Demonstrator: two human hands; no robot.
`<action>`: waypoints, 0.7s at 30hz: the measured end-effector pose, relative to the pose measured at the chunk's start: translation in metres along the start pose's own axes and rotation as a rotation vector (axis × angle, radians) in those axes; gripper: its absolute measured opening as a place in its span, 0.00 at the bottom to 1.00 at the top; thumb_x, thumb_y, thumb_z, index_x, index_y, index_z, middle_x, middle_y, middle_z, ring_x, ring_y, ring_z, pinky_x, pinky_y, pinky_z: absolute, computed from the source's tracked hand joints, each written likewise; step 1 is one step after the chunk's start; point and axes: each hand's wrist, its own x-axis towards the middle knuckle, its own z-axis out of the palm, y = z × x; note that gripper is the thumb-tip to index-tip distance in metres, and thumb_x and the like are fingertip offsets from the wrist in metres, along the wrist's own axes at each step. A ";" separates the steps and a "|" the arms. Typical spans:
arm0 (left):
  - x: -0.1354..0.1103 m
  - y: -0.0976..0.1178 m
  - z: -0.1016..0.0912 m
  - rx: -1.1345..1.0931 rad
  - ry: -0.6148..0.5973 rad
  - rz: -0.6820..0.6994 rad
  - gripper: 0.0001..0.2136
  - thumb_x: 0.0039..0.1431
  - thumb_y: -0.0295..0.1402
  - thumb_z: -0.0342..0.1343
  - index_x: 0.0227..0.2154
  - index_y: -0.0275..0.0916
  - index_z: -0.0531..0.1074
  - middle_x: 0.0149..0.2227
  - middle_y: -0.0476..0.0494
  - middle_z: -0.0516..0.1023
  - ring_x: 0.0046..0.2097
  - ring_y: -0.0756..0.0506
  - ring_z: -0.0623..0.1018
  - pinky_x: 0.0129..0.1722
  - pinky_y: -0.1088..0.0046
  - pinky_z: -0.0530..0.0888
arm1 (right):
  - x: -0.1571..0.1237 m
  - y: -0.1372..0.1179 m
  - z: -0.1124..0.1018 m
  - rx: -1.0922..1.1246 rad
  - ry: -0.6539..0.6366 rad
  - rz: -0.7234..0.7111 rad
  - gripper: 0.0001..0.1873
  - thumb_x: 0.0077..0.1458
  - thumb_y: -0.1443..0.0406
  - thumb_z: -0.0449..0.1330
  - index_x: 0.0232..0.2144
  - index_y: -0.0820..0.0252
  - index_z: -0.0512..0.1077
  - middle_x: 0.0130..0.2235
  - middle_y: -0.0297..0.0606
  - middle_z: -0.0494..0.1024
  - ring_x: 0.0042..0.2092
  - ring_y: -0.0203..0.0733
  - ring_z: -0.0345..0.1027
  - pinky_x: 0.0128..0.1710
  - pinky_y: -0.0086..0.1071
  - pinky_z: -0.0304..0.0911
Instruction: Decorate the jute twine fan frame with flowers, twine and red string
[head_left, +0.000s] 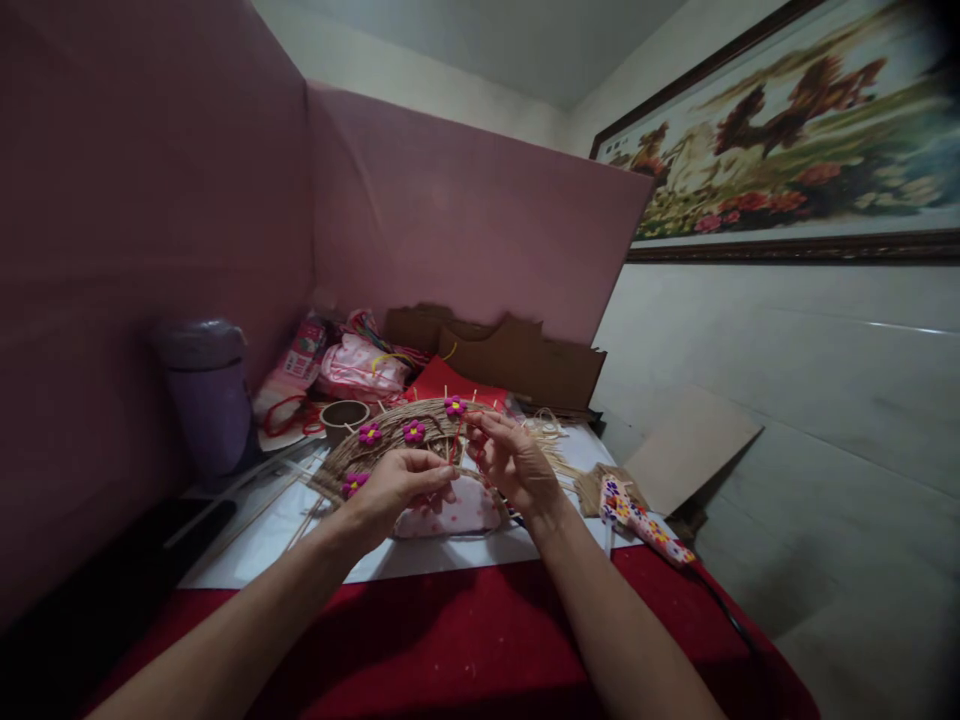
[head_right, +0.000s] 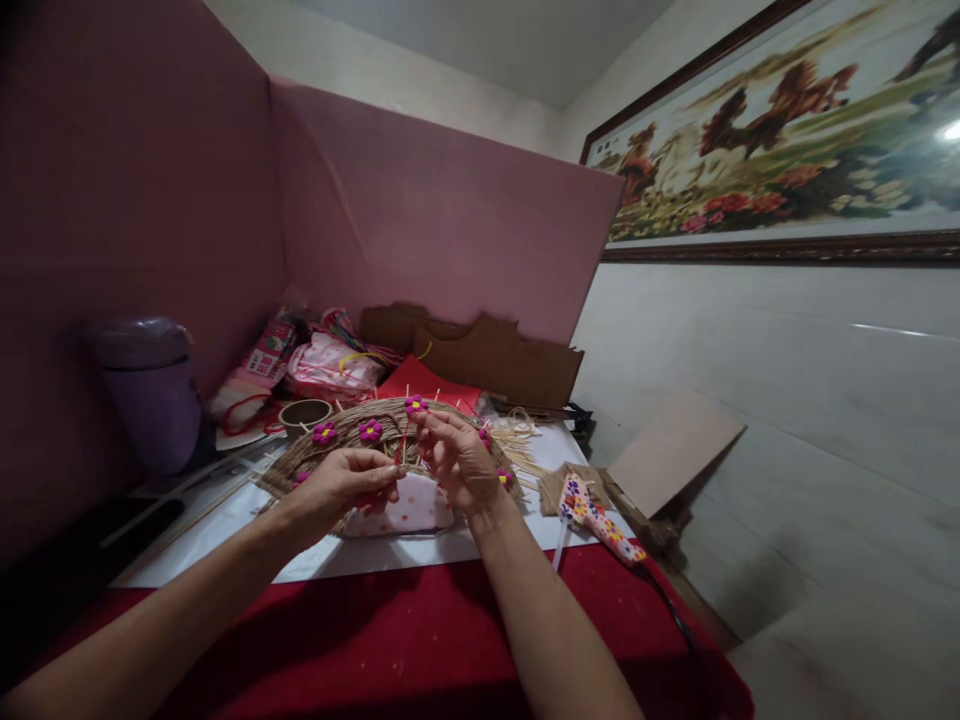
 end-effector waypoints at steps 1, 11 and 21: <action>0.000 -0.002 0.002 0.014 0.027 0.017 0.13 0.47 0.40 0.63 0.24 0.32 0.74 0.19 0.47 0.73 0.19 0.55 0.66 0.20 0.79 0.58 | -0.001 0.000 0.001 -0.019 -0.002 -0.009 0.07 0.41 0.68 0.68 0.28 0.59 0.77 0.31 0.33 0.78 0.30 0.30 0.66 0.29 0.23 0.62; -0.009 -0.001 0.024 -0.428 -0.103 0.020 0.09 0.51 0.33 0.59 0.29 0.38 0.63 0.30 0.44 0.77 0.24 0.50 0.75 0.17 0.80 0.63 | -0.009 0.002 0.007 -0.169 -0.119 -0.063 0.07 0.44 0.64 0.68 0.29 0.59 0.77 0.33 0.35 0.80 0.32 0.35 0.71 0.33 0.28 0.68; -0.005 -0.012 0.018 -0.383 -0.130 -0.022 0.10 0.52 0.35 0.60 0.27 0.36 0.65 0.18 0.53 0.66 0.19 0.56 0.63 0.18 0.81 0.57 | 0.002 -0.005 -0.008 -0.124 -0.025 -0.168 0.06 0.41 0.66 0.70 0.25 0.60 0.76 0.28 0.31 0.76 0.28 0.29 0.64 0.29 0.22 0.63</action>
